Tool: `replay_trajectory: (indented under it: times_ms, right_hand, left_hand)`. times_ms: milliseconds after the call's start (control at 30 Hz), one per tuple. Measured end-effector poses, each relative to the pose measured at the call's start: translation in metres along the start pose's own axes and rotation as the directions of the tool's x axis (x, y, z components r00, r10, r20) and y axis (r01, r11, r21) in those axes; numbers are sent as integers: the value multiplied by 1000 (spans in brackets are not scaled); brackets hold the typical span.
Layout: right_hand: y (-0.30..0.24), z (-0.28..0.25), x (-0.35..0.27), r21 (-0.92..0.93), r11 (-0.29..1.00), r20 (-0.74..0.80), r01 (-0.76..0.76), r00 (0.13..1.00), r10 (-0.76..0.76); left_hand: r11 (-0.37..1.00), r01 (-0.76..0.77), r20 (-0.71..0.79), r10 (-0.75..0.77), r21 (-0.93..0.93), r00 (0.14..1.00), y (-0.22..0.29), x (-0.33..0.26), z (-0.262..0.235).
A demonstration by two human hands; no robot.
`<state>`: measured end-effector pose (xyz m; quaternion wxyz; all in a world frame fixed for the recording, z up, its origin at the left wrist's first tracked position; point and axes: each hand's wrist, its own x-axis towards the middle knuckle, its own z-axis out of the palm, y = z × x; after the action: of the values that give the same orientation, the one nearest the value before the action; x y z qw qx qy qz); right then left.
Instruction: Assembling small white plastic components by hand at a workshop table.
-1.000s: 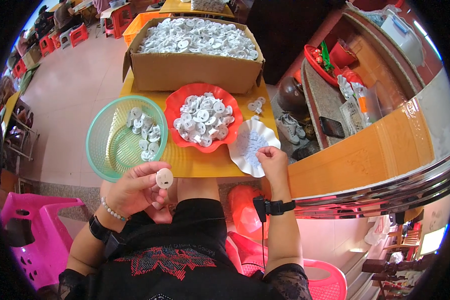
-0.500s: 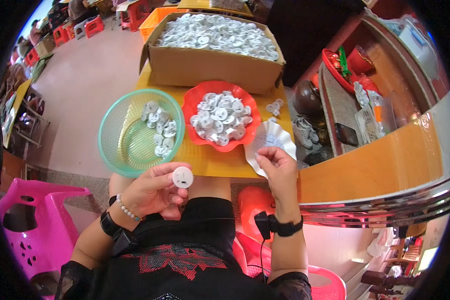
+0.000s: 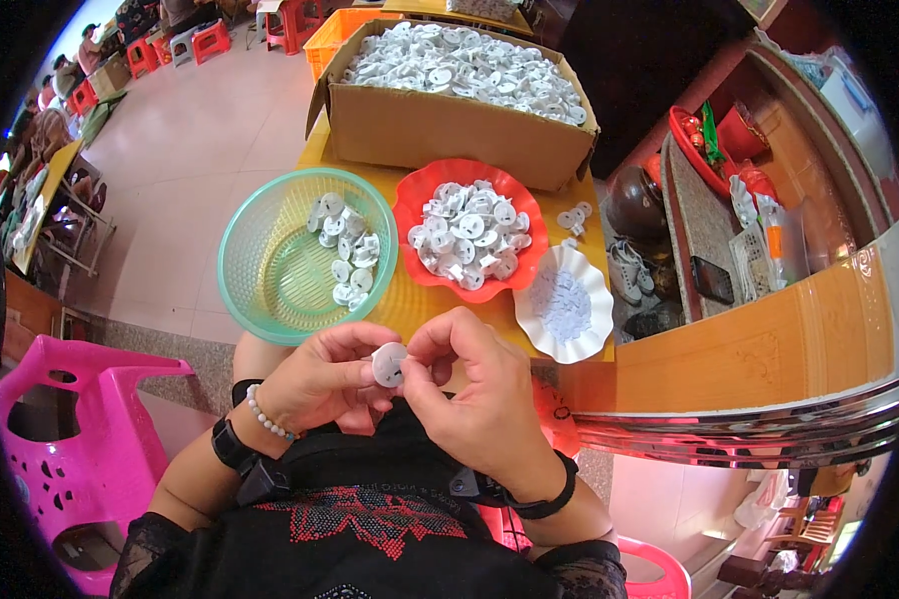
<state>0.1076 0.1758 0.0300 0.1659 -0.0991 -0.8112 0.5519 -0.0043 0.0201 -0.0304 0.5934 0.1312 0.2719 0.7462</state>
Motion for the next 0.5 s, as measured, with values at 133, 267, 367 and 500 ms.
replay_trajectory:
  times_ms: [133, 267, 367, 500]
  right_hand:
    - [-2, 3, 0, 1, 1000, -41, 3, 999, -3]
    - [-2, 1, 1, -149, 986, -30, 72, 997, -78]
    - [-1, 0, 1, -263, 953, -11, 150, 987, -159]
    - [-6, 5, 0, -300, 943, -66, 147, 982, -174]
  left_hand:
    - [997, -25, -61, 29, 76, 998, 3, -1, 6]
    - [985, -56, -106, 74, 162, 992, 4, -1, 9]
    - [973, -81, -111, 107, 214, 988, 4, 0, 10]
    - [964, -81, -148, 121, 252, 982, 4, 0, 14]
